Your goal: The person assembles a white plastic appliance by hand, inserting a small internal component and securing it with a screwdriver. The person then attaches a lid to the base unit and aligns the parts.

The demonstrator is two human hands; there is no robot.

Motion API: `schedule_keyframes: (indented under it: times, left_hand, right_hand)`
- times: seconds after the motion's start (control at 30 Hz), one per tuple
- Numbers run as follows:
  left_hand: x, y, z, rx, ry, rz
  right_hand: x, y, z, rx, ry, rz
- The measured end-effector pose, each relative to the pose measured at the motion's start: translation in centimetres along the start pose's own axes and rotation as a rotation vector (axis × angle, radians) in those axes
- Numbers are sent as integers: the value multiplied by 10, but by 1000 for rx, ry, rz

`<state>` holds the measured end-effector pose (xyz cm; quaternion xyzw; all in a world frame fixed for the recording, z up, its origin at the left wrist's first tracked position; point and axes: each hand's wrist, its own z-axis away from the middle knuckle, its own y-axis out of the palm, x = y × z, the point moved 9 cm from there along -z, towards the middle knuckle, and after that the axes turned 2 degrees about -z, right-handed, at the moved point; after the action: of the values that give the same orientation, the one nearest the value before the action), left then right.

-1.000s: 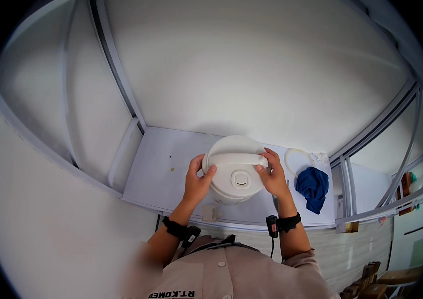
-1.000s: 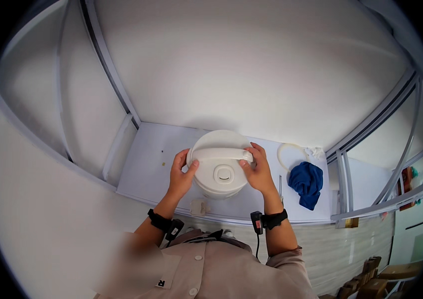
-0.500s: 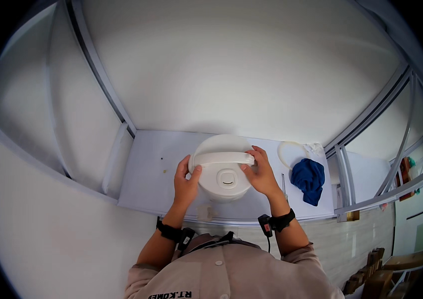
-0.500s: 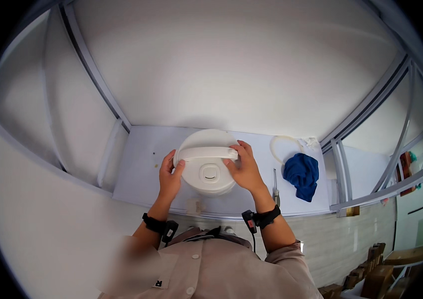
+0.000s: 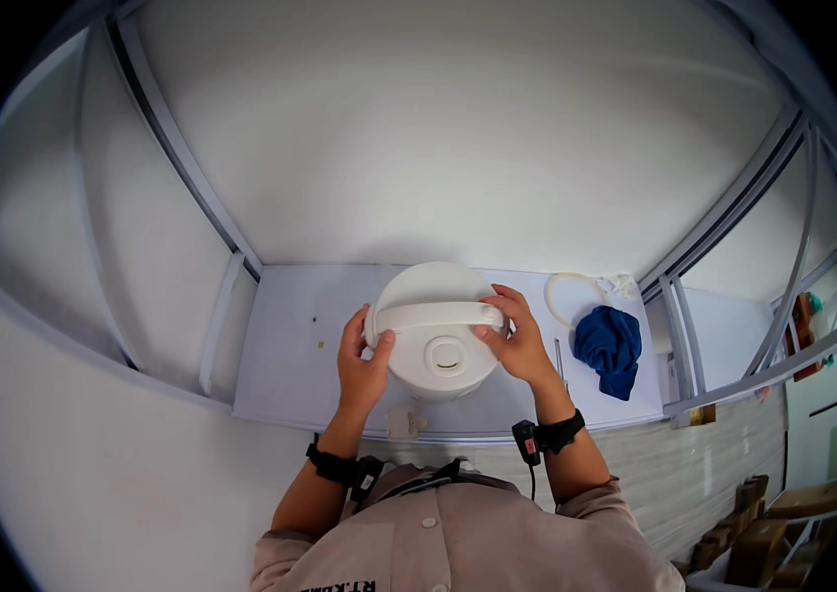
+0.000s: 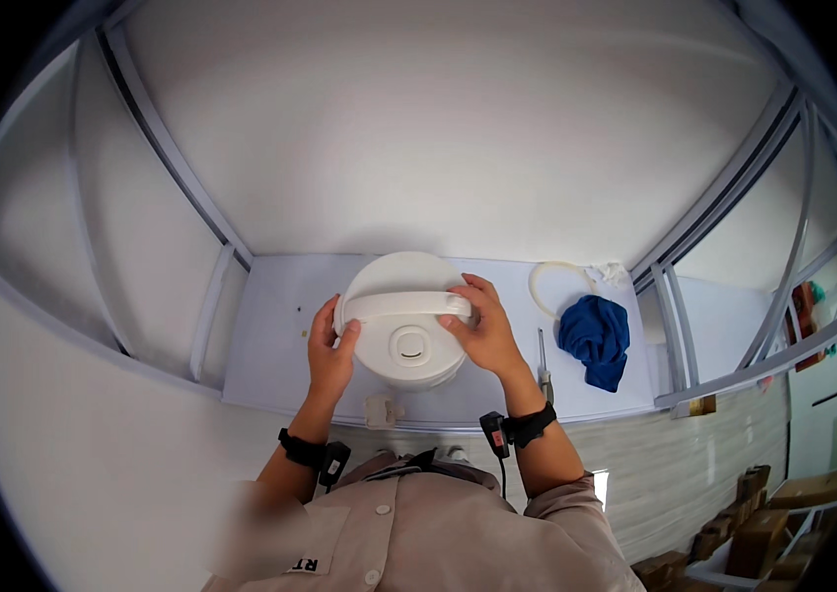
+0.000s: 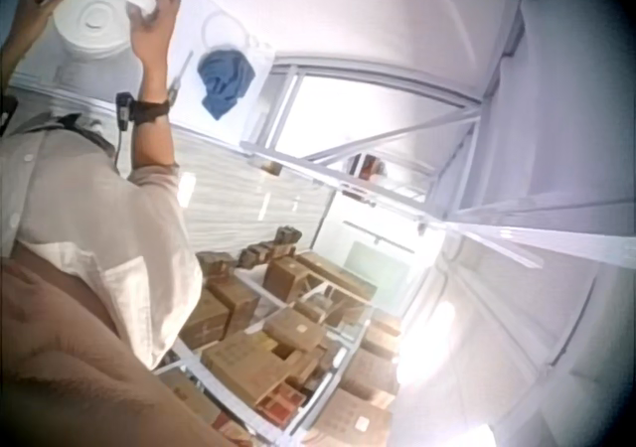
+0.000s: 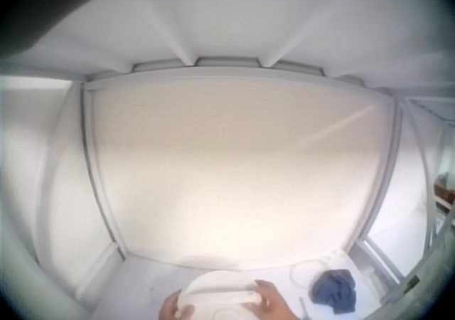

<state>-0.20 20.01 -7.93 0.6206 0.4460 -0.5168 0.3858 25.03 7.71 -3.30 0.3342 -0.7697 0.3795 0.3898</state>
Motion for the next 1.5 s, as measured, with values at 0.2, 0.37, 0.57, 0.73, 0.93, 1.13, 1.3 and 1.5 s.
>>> schedule_keyframes:
  times: [0.2,0.37,0.57,0.73,0.93,1.13,1.3,1.5]
  left_hand:
    - [12,1,-3,10,-17,17]
    - [26,2,-11,30,-115,-18]
    - [31,4,-17,49,-220,85]
    - [29,3,-21,45,-324,100]
    - [34,-1,-27,48,-312,164]
    - [10,3,-27,33,-223,174]
    - [-14,11,-21,52,-135,230]
    - [-63,27,-4,174,-125,528]
  right_hand:
    - [-5,-1,-1,-38,11,-77]
    - [-20,-2,3,-41,1,-241]
    - [-11,-1,11,107,17,-342]
    - [2,1,15,107,-13,-390]
    - [-2,5,16,80,-24,-345]
    - [8,-4,16,40,-76,-426]
    - [25,-18,19,9,-137,-476]
    - [36,-19,24,103,-106,-499]
